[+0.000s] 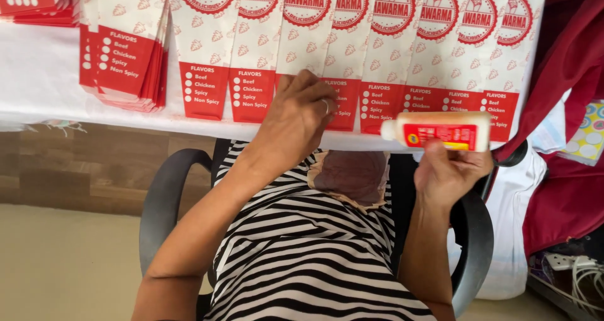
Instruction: The person applies glue and paper labels to shawarma packaging sleeves by hand on a white table.
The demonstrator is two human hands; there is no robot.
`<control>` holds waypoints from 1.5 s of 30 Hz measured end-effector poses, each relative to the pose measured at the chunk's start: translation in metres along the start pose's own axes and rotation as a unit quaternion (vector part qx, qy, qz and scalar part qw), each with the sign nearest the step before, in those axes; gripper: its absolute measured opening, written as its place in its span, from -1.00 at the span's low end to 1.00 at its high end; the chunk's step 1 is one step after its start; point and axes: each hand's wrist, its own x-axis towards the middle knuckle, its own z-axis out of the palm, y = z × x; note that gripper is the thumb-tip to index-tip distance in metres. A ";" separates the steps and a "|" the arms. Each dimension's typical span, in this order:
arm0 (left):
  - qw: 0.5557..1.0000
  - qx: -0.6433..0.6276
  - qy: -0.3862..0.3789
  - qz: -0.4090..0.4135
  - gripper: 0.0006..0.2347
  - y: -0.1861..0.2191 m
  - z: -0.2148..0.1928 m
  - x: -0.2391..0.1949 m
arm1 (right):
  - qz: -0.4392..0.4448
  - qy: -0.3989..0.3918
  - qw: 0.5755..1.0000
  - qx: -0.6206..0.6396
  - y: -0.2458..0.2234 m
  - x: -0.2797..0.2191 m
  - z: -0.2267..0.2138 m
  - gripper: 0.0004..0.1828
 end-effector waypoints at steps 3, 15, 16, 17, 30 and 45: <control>1.000 0.005 -0.007 -0.028 -0.87 -0.006 0.012 -0.012 | -0.046 -0.060 0.995 -0.064 0.046 -0.004 -0.022 -0.34; 0.996 -0.028 -0.063 -0.053 -0.69 -0.005 0.002 -0.016 | -0.028 -0.162 0.985 -0.056 0.026 -0.010 0.042 -0.47; 0.996 -0.028 -0.063 -0.053 -0.69 -0.005 0.002 -0.015 | -0.028 -0.161 0.985 -0.056 0.031 -0.010 0.034 -0.47; 0.997 -0.036 -0.051 -0.053 -0.70 -0.004 0.002 -0.015 | -0.040 -0.144 0.987 -0.061 0.036 -0.009 0.027 -0.44; 0.996 -0.048 0.025 -0.077 -0.94 -0.008 0.021 -0.016 | -0.058 -0.113 0.990 -0.062 0.053 -0.012 -0.003 -0.41; 0.996 -0.080 0.046 0.001 -0.91 -0.008 -0.008 -0.013 | 0.003 -0.043 0.999 -0.021 -0.012 0.001 0.018 -0.57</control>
